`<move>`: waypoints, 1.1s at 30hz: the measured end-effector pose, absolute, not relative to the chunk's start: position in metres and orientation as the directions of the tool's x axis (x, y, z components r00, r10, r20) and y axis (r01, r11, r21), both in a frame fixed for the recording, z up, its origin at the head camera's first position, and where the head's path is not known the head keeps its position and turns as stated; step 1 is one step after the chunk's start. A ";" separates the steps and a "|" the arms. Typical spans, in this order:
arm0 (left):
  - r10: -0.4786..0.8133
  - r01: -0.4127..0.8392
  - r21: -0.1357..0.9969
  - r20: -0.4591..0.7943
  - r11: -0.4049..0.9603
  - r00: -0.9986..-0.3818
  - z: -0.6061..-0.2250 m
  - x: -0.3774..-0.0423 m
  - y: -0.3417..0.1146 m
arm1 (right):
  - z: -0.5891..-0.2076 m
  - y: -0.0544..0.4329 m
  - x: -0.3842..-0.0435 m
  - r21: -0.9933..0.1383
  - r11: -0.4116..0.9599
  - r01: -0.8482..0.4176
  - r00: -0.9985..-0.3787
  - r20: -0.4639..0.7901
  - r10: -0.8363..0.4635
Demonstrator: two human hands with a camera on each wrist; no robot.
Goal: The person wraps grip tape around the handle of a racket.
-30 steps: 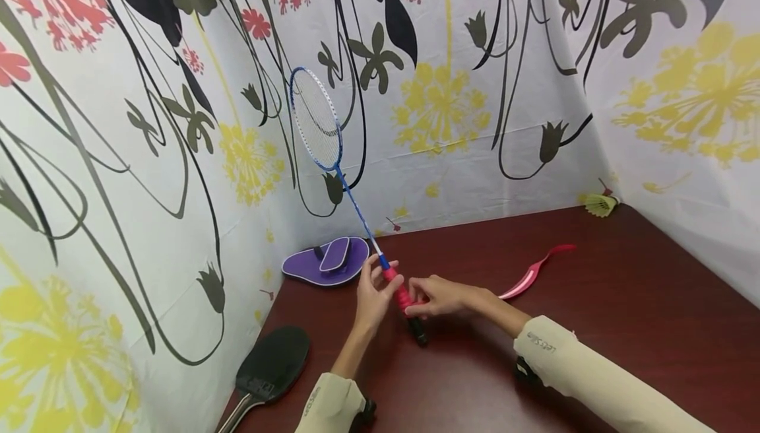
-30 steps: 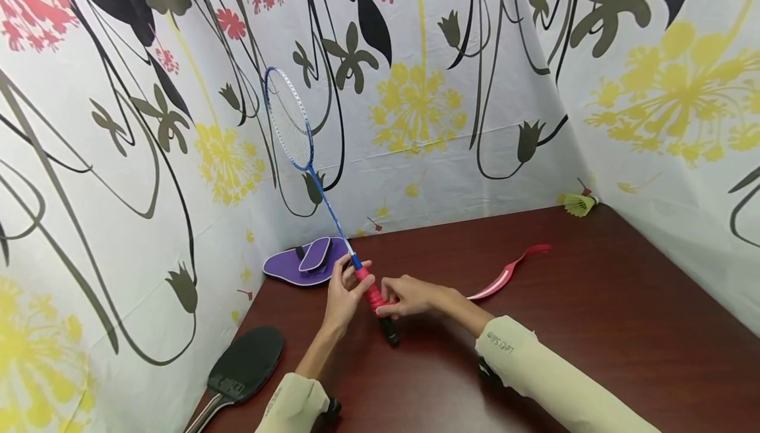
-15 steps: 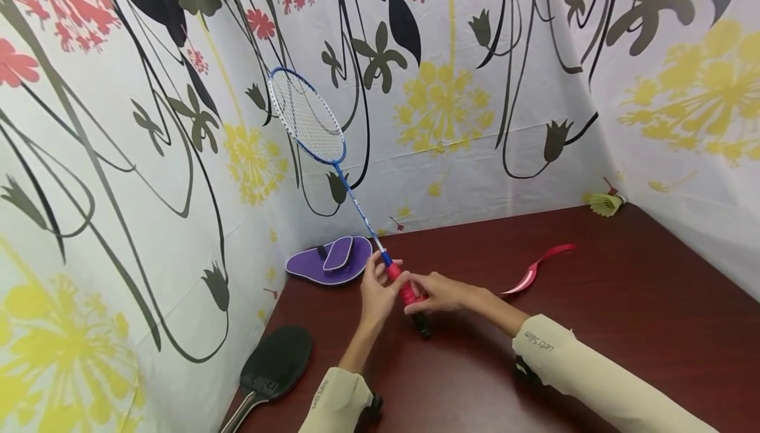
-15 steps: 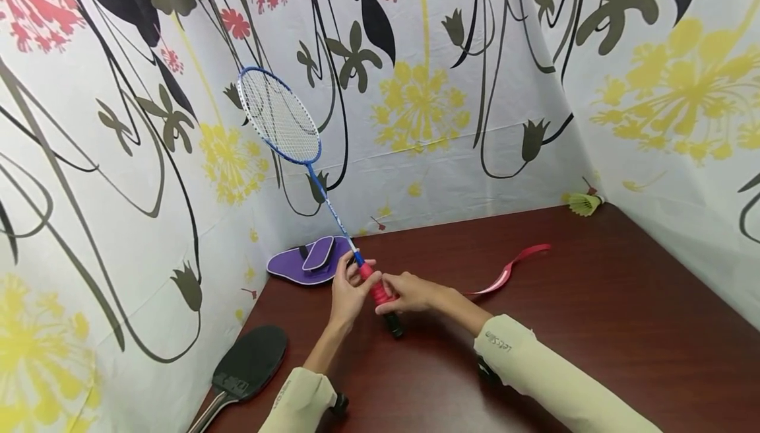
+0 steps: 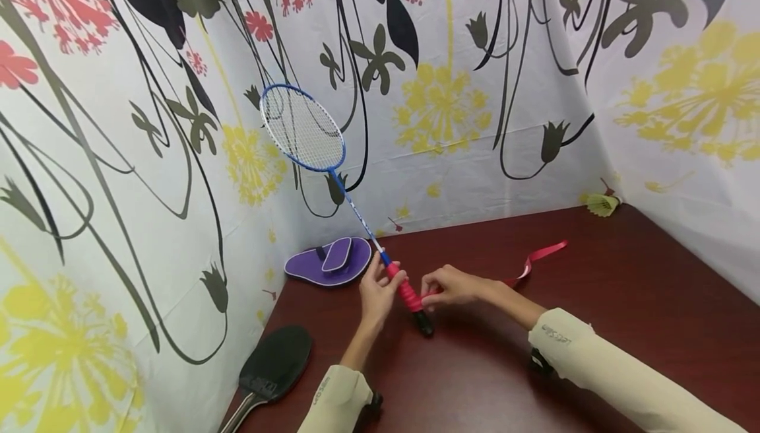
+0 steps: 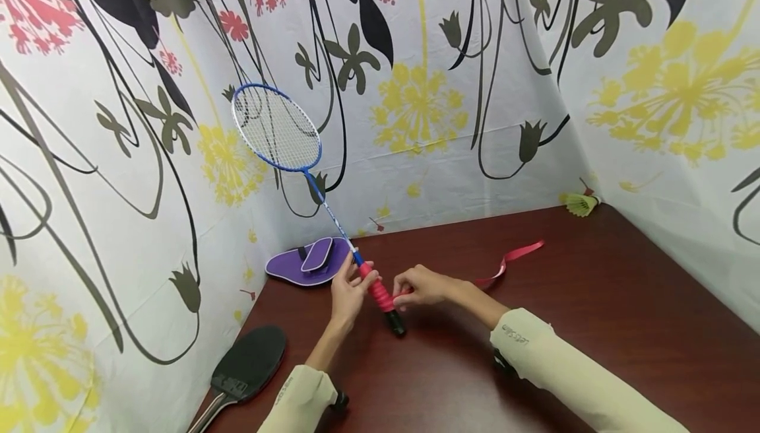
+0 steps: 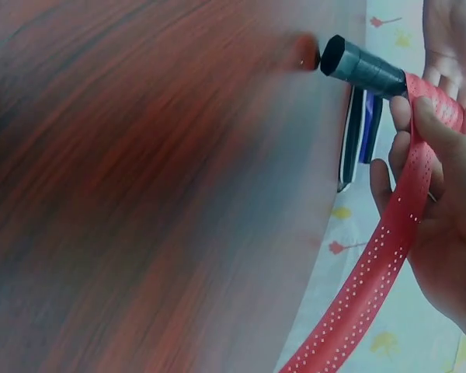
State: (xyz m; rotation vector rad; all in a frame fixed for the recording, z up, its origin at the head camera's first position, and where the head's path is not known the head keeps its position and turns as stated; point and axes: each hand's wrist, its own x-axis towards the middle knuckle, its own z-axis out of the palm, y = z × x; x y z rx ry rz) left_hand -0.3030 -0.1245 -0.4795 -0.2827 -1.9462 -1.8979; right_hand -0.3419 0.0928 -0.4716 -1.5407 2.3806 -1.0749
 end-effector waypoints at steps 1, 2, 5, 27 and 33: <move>-0.125 0.411 0.911 0.413 0.042 -0.902 -0.480 -0.302 -0.125 | -0.472 0.095 -0.342 -0.605 0.233 -0.761 -0.476 0.278 -0.834; -0.115 0.405 0.914 0.405 0.024 -0.907 -0.481 -0.301 -0.125 | -0.473 0.096 -0.343 -0.602 0.232 -0.764 -0.474 0.280 -0.835; -0.096 0.400 0.917 0.397 -0.016 -0.913 -0.481 -0.299 -0.126 | -0.476 0.100 -0.345 -0.612 0.236 -0.755 -0.479 0.269 -0.835; 0.047 0.348 0.935 0.352 -0.069 -0.935 -0.479 -0.298 -0.130 | -0.480 0.094 -0.351 -0.689 0.299 -0.661 -0.516 0.127 -0.847; 0.011 0.341 0.940 0.341 -0.004 -0.940 -0.484 -0.294 -0.130 | -0.477 0.093 -0.347 -0.674 0.327 -0.663 -0.512 0.089 -0.855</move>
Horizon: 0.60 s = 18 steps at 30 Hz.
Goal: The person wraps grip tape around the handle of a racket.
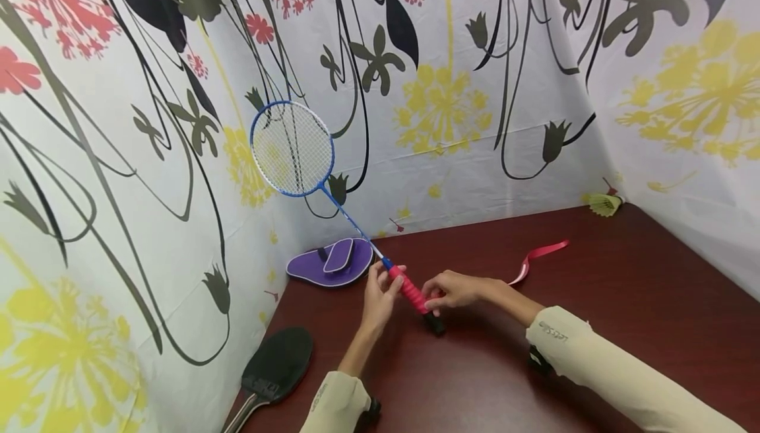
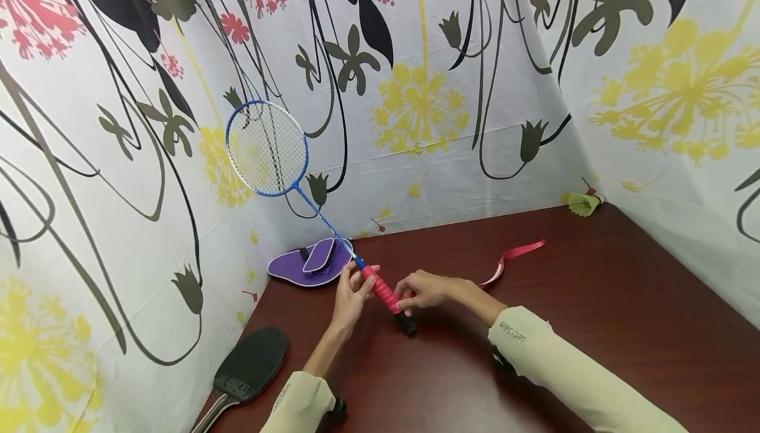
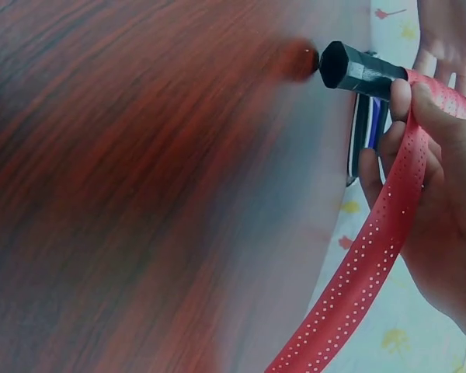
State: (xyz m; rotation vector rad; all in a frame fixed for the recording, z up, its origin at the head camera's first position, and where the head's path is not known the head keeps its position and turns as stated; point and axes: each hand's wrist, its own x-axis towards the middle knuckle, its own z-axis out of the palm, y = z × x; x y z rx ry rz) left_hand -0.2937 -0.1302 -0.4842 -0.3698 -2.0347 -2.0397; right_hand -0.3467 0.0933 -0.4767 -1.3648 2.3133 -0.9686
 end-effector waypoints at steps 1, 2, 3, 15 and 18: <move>0.003 0.337 0.942 0.337 -0.006 -0.942 -0.484 -0.293 -0.130 | -0.476 0.093 -0.346 -0.671 0.325 -0.666 -0.509 0.092 -0.856; -0.007 0.332 0.943 0.332 -0.013 -0.943 -0.485 -0.292 -0.129 | -0.476 0.094 -0.346 -0.668 0.321 -0.671 -0.506 0.097 -0.857; -0.016 0.326 0.945 0.326 -0.020 -0.945 -0.485 -0.292 -0.128 | -0.476 0.094 -0.345 -0.668 0.318 -0.673 -0.506 0.102 -0.857; -0.096 0.324 0.944 0.329 0.058 -0.940 -0.483 -0.288 -0.120 | -0.477 0.093 -0.341 -0.711 0.325 -0.624 -0.550 0.104 -0.829; -0.105 0.318 0.946 0.322 0.053 -0.941 -0.482 -0.286 -0.119 | -0.479 0.091 -0.341 -0.716 0.334 -0.614 -0.569 0.108 -0.815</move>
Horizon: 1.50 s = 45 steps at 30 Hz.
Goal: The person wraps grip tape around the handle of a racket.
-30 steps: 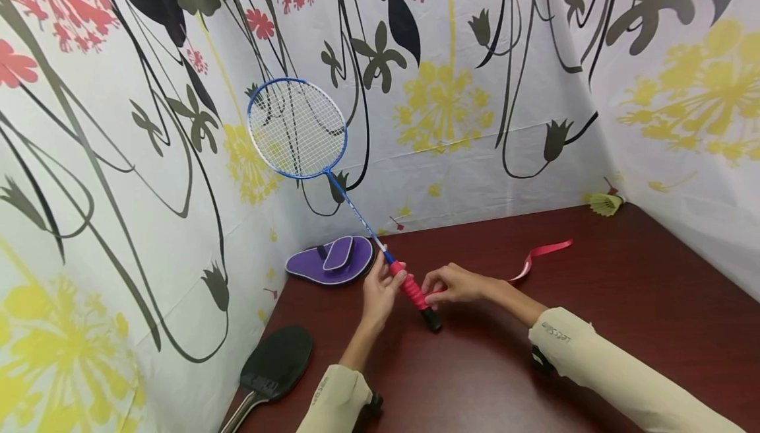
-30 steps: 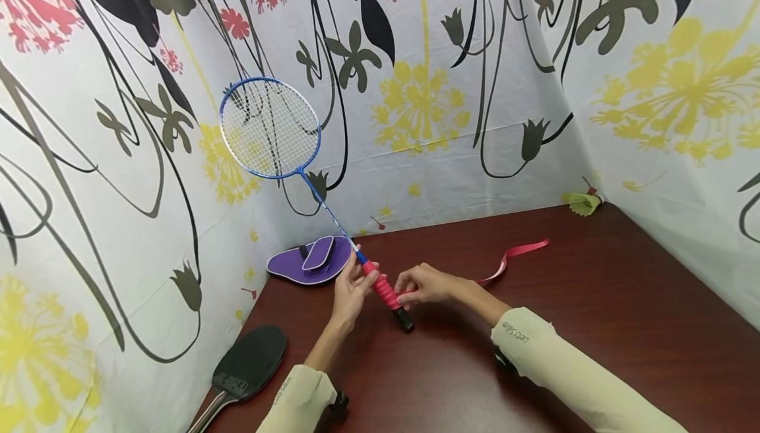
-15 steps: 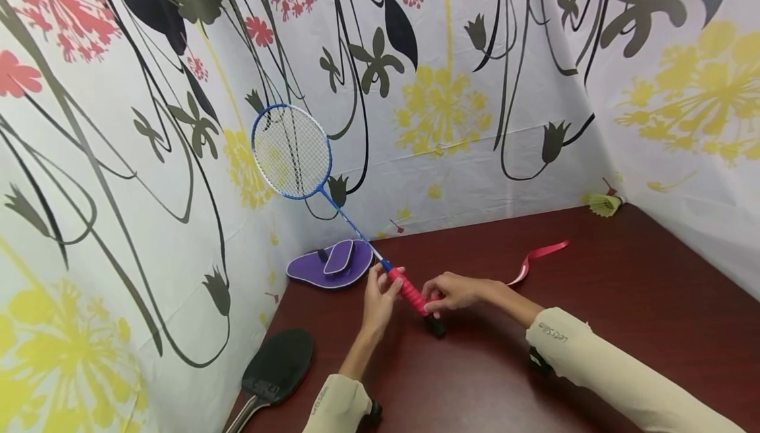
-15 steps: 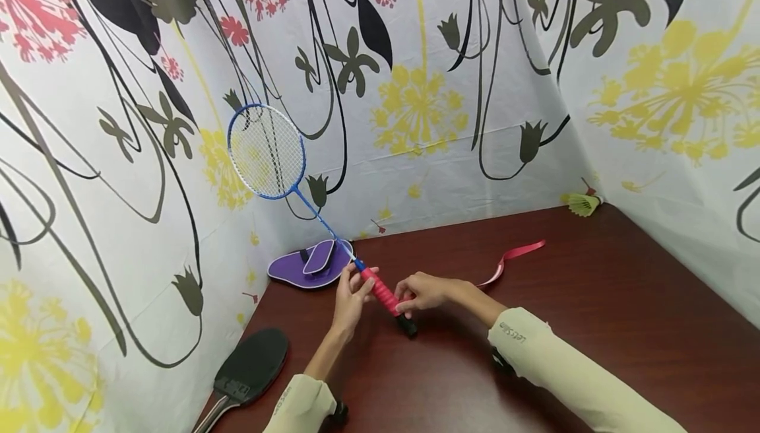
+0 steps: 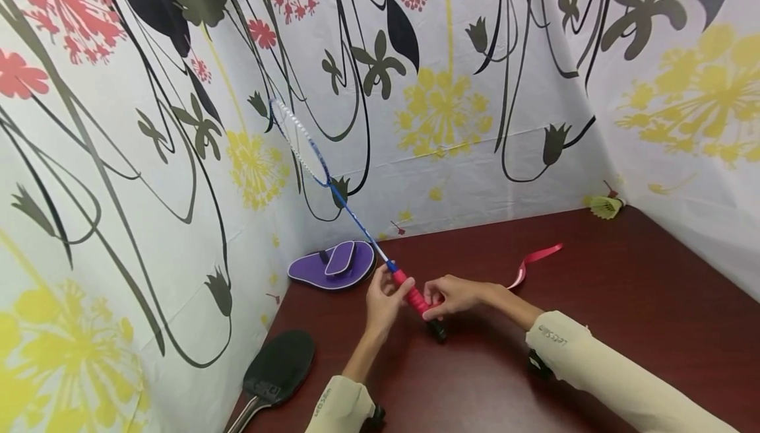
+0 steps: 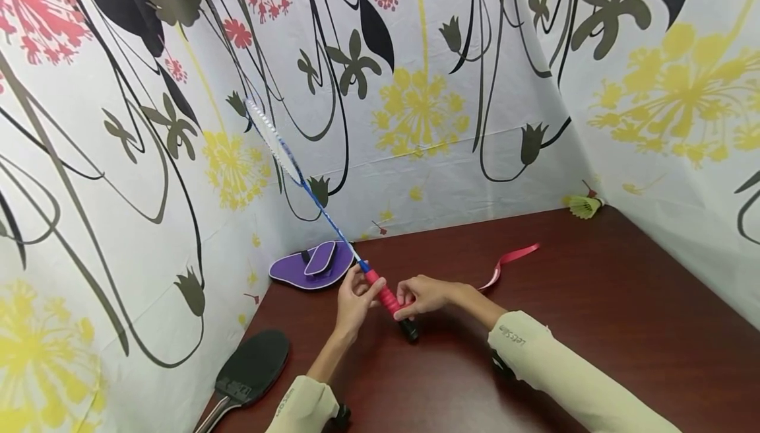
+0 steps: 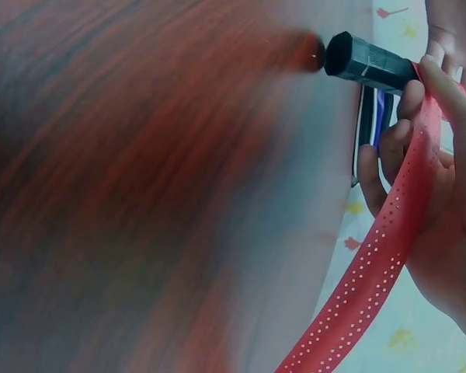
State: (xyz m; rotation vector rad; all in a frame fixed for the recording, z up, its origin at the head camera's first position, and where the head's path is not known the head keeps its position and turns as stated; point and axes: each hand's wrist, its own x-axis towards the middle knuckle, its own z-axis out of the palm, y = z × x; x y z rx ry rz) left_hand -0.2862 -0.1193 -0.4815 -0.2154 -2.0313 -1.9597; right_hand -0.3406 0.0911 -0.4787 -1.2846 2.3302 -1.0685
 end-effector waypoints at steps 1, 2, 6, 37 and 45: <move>-0.108 0.315 0.948 0.319 0.053 -0.942 -0.482 -0.286 -0.119 | -0.480 0.091 -0.341 -0.716 0.334 -0.614 -0.573 0.112 -0.812; -0.112 0.311 0.949 0.315 0.055 -0.942 -0.482 -0.286 -0.118 | -0.481 0.090 -0.341 -0.713 0.334 -0.616 -0.576 0.118 -0.809; -0.126 0.308 0.948 0.316 0.077 -0.940 -0.484 -0.287 -0.117 | -0.483 0.089 -0.340 -0.709 0.316 -0.631 -0.577 0.156 -0.802; 0.077 0.277 0.961 0.275 0.012 -0.958 -0.486 -0.293 -0.128 | -0.480 0.110 -0.346 -0.675 0.351 -0.649 -0.539 0.082 -0.839; 0.086 0.267 0.962 0.270 -0.048 -0.959 -0.484 -0.288 -0.128 | -0.474 0.105 -0.341 -0.691 0.366 -0.624 -0.513 0.009 -0.858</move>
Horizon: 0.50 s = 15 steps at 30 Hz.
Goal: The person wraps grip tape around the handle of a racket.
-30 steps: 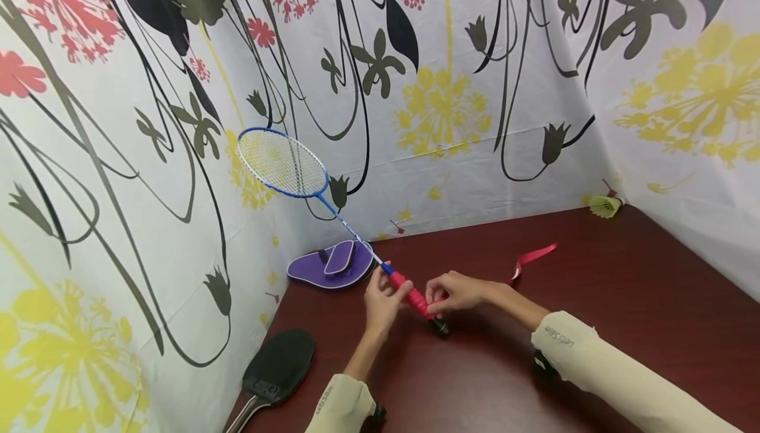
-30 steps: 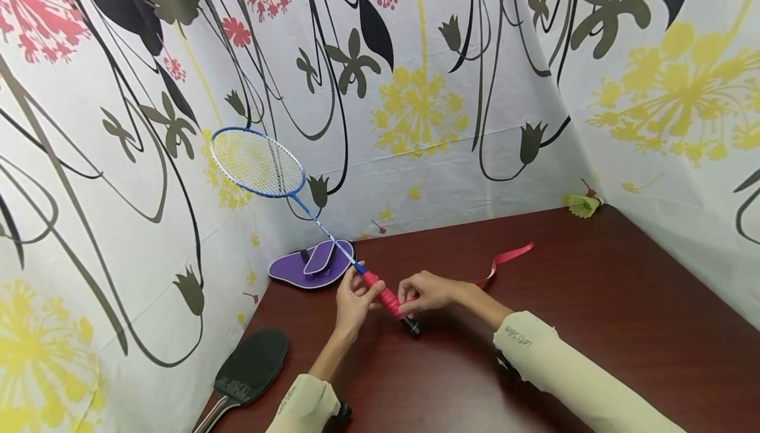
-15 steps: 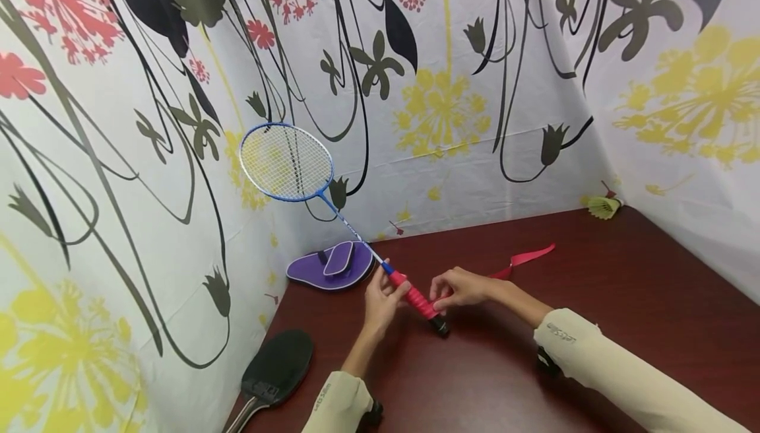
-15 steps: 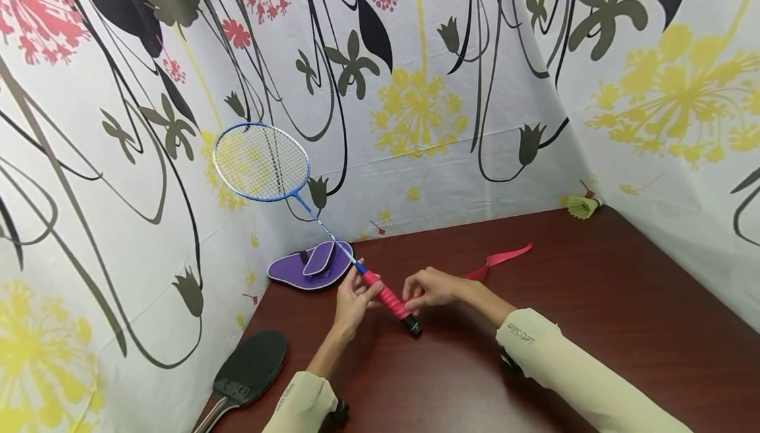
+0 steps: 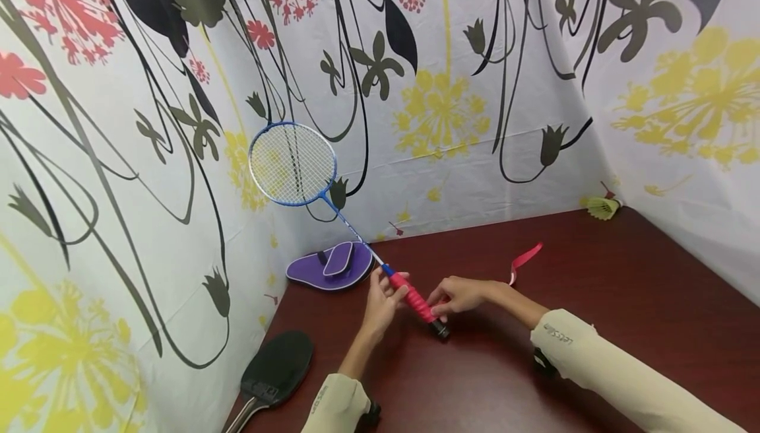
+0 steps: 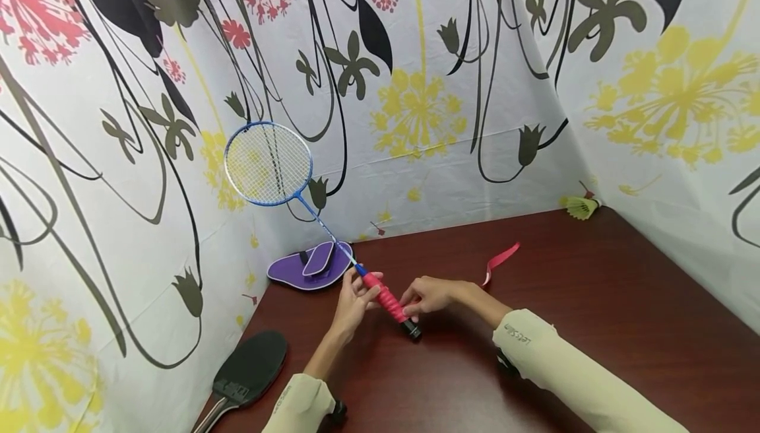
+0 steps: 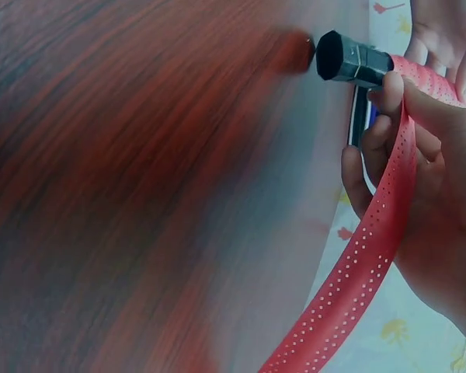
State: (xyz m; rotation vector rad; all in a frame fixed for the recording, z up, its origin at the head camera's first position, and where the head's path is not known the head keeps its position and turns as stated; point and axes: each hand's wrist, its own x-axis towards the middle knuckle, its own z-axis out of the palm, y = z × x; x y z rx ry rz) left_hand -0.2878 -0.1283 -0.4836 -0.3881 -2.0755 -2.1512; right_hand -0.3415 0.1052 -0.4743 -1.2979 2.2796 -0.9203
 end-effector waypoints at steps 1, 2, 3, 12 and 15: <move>0.088 0.266 0.962 0.271 -0.061 -0.959 -0.487 -0.290 -0.129 | -0.475 0.104 -0.342 -0.689 0.367 -0.625 -0.513 0.008 -0.858; 0.088 0.269 0.961 0.274 -0.068 -0.958 -0.488 -0.290 -0.130 | -0.475 0.104 -0.342 -0.691 0.366 -0.623 -0.513 0.008 -0.858; 0.087 0.276 0.959 0.281 -0.073 -0.956 -0.489 -0.290 -0.130 | -0.475 0.103 -0.341 -0.694 0.364 -0.621 -0.514 0.010 -0.858; 0.017 0.284 0.959 0.284 -0.013 -0.959 -0.488 -0.289 -0.132 | -0.479 0.104 -0.338 -0.699 0.376 -0.608 -0.556 0.038 -0.830; 0.001 0.289 0.957 0.289 -0.012 -0.957 -0.485 -0.290 -0.131 | -0.477 0.105 -0.340 -0.681 0.385 -0.623 -0.568 0.056 -0.821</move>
